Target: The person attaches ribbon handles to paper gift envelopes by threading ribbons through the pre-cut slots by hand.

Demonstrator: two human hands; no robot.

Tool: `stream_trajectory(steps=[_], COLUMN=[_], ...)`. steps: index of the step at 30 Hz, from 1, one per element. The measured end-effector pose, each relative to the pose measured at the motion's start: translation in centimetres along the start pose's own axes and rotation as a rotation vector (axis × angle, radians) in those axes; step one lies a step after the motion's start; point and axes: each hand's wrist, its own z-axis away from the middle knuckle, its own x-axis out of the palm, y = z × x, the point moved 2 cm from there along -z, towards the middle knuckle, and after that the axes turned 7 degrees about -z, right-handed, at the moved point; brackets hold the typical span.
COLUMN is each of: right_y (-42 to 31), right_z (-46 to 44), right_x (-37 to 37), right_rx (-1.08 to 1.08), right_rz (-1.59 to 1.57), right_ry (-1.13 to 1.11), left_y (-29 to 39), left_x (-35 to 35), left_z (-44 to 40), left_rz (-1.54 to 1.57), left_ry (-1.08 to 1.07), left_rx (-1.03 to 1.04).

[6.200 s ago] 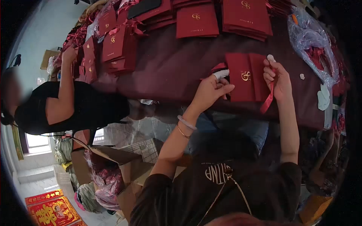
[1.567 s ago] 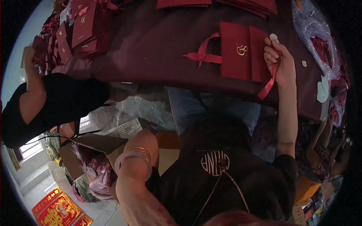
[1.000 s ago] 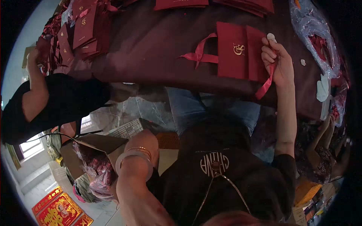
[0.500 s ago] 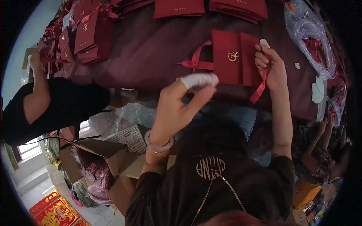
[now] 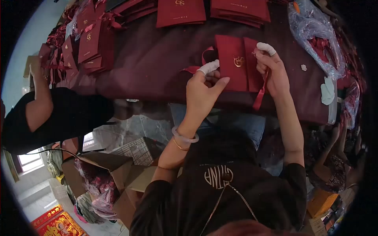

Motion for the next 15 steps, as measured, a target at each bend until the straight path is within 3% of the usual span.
stream_trajectory(steps=[1, 3, 6, 13, 15], right_y=[0.4, 0.4, 1.1, 1.5, 1.8], right_z=[0.3, 0.8, 1.5, 2.1, 1.8], right_x=[0.4, 2.5, 3.0, 3.4, 3.3], right_rx=[0.014, -0.225, -0.297, -0.277, -0.302], right_rz=[-0.002, 0.442, 0.572, 0.785, 0.965], right_ry=[0.004, -0.023, -0.199, -0.252, -0.261], left_y=[0.2, 0.2, 0.1, -2.2, -2.3], left_x=[0.1, 0.1, 0.1, 0.5, 0.1], left_z=[0.1, -0.3, -0.3, -0.2, -0.1], left_rz=[0.093, 0.126, 0.221, 0.277, 0.296], left_ry=[-0.010, -0.028, -0.098, -0.068, -0.184], left_rx=[-0.006, 0.013, -0.054, -0.015, -0.029])
